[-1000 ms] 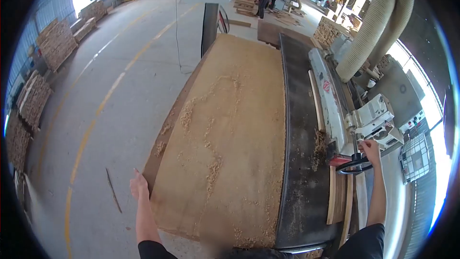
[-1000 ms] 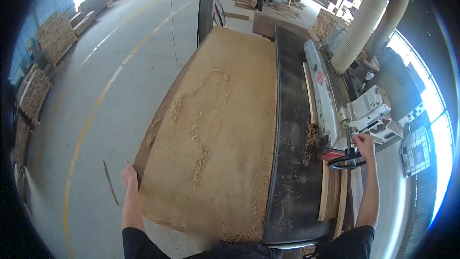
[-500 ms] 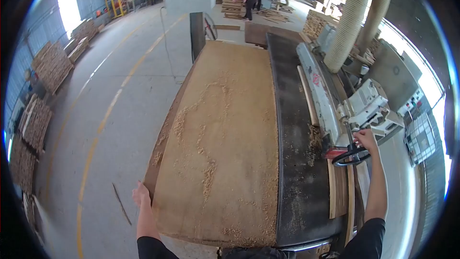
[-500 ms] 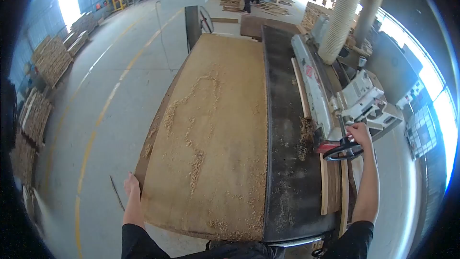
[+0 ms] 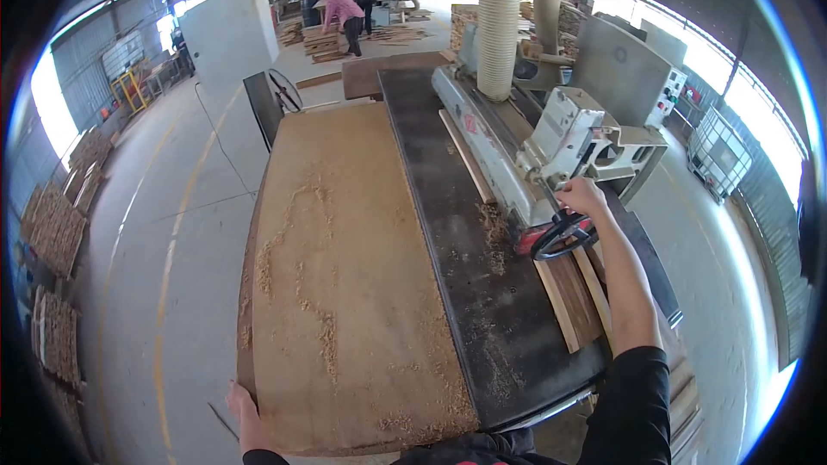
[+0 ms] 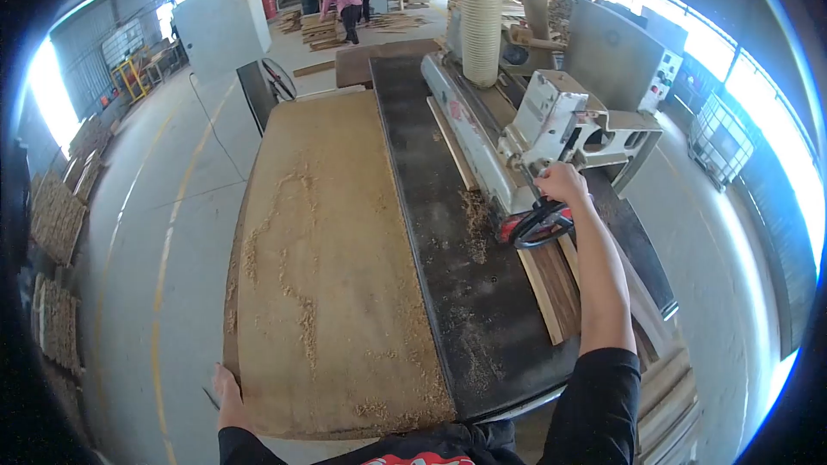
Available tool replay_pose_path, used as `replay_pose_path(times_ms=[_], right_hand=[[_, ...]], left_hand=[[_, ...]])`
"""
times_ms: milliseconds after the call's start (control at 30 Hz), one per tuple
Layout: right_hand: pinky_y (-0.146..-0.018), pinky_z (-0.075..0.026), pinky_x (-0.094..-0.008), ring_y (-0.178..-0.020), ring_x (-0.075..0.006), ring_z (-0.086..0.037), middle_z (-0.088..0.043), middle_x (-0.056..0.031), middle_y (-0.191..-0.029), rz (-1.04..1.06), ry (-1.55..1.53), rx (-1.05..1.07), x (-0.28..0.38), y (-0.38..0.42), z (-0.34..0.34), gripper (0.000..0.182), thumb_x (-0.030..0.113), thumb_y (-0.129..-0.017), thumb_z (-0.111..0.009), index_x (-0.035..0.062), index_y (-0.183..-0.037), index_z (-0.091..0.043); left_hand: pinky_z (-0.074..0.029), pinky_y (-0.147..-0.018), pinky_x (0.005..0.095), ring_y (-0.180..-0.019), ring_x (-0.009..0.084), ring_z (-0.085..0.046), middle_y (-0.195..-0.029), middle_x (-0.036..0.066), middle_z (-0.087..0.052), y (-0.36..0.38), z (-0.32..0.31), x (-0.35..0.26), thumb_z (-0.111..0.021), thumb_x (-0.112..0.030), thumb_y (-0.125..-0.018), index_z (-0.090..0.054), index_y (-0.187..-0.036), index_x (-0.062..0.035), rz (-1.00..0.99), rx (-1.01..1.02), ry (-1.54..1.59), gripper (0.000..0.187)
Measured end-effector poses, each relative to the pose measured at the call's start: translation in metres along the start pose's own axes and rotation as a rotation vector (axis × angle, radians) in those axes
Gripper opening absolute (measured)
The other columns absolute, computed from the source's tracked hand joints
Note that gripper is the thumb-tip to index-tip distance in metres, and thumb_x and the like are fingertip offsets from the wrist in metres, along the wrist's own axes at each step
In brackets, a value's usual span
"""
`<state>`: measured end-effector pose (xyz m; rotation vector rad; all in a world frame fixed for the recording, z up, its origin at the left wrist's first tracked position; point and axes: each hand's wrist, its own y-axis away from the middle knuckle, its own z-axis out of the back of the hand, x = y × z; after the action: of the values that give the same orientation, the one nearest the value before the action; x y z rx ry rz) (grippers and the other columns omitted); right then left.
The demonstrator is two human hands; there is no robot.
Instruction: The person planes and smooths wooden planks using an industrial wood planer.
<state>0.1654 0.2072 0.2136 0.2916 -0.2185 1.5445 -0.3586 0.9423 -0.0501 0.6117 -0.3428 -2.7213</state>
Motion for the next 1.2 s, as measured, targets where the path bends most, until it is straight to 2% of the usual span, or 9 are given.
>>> replay_pose_path(times_ms=[100, 200, 267, 367, 467, 567, 700, 800, 1200], right_hand=[[-0.069, -0.061, -0.0333, -0.068, -0.0155, -0.078, -0.08, -0.0048, -0.079, 0.002, 0.024, -0.004, 0.001, -0.003, -0.003, 0.031, 0.035, -0.091, -0.072, 0.0062, -0.088, -0.083], [-0.072, -0.06, -0.0382, -0.07, -0.0199, -0.077, -0.077, -0.0046, -0.07, -0.003, -0.014, -0.022, 0.001, -0.003, -0.004, 0.031, 0.04, -0.084, -0.073, 0.011, -0.08, -0.083], [-0.072, -0.06, -0.0378, -0.07, -0.0197, -0.077, -0.078, -0.0044, -0.072, 0.001, -0.022, -0.011, -0.003, -0.003, -0.003, 0.032, 0.04, -0.085, -0.073, 0.0093, -0.081, -0.083], [-0.073, -0.06, -0.0369, -0.069, -0.0189, -0.077, -0.078, -0.0047, -0.074, 0.007, -0.048, -0.007, -0.002, -0.004, -0.006, 0.033, 0.039, -0.086, -0.073, 0.0081, -0.082, -0.083], [-0.072, -0.061, -0.036, -0.068, -0.0179, -0.077, -0.079, -0.0049, -0.075, 0.015, -0.058, 0.004, 0.001, -0.001, -0.001, 0.032, 0.038, -0.087, -0.073, 0.0074, -0.084, -0.083], [-0.071, -0.061, -0.0338, -0.069, -0.018, -0.079, -0.081, -0.0086, -0.081, 0.026, -0.057, 0.013, 0.004, 0.003, 0.002, 0.032, 0.032, -0.093, -0.074, 0.0021, -0.092, -0.082], [-0.069, -0.062, -0.0335, -0.068, -0.0178, -0.078, -0.08, -0.0101, -0.081, 0.042, -0.099, 0.027, 0.005, 0.003, 0.002, 0.033, 0.032, -0.092, -0.074, -0.0002, -0.093, -0.082], [-0.071, -0.061, -0.0337, -0.069, -0.0172, -0.078, -0.08, -0.0069, -0.081, 0.02, -0.083, 0.043, 0.001, -0.002, -0.001, 0.031, 0.034, -0.091, -0.073, 0.0049, -0.092, -0.083], [-0.071, -0.061, -0.0333, -0.069, -0.0167, -0.078, -0.081, -0.0063, -0.082, 0.018, -0.108, 0.067, -0.002, -0.006, -0.003, 0.031, 0.034, -0.092, -0.074, 0.0044, -0.095, -0.083]], left_hand=[[-0.046, -0.113, 0.052, -0.134, 0.0415, -0.061, -0.146, 0.024, -0.063, -0.006, 0.0, 0.005, -0.046, -0.064, -0.102, -0.061, -0.141, 0.0061, -0.045, 0.021, 0.01, 0.082], [-0.044, -0.116, 0.051, -0.137, 0.0407, -0.059, -0.148, 0.023, -0.061, -0.017, 0.0, 0.006, -0.047, -0.064, -0.102, -0.059, -0.144, 0.0061, -0.03, 0.101, 0.034, 0.083], [-0.04, -0.119, 0.05, -0.142, 0.039, -0.054, -0.154, 0.022, -0.057, -0.022, -0.006, 0.004, -0.047, -0.063, -0.102, -0.055, -0.149, 0.0048, -0.001, 0.074, 0.042, 0.083], [-0.042, -0.118, 0.0512, -0.139, 0.0391, -0.057, -0.151, 0.023, -0.059, -0.019, -0.003, 0.002, -0.048, -0.063, -0.102, -0.057, -0.147, 0.0057, 0.003, 0.1, 0.025, 0.082], [-0.048, -0.112, 0.0517, -0.13, 0.0412, -0.064, -0.137, 0.027, -0.069, -0.031, -0.017, 0.009, -0.048, -0.061, -0.101, -0.068, -0.134, 0.0077, -0.025, -0.019, 0.053, 0.079], [-0.049, -0.109, 0.0527, -0.128, 0.0411, -0.066, -0.134, 0.027, -0.07, -0.04, -0.018, 0.008, -0.049, -0.062, -0.099, -0.07, -0.132, 0.0077, -0.025, 0.005, 0.019, 0.08], [-0.05, -0.107, 0.0539, -0.126, 0.041, -0.067, -0.132, 0.026, -0.071, -0.042, -0.022, 0.012, -0.049, -0.064, -0.098, -0.071, -0.13, 0.0069, -0.008, -0.021, -0.003, 0.081], [-0.05, -0.106, 0.054, -0.126, 0.0407, -0.067, -0.133, 0.025, -0.071, -0.046, -0.023, 0.011, -0.049, -0.065, -0.098, -0.071, -0.13, 0.0062, 0.01, -0.006, 0.006, 0.081], [-0.047, -0.111, 0.0538, -0.131, 0.0415, -0.063, -0.14, 0.024, -0.067, -0.03, -0.012, 0.007, -0.046, -0.068, -0.1, -0.064, -0.139, 0.004, -0.007, 0.006, -0.032, 0.084]])
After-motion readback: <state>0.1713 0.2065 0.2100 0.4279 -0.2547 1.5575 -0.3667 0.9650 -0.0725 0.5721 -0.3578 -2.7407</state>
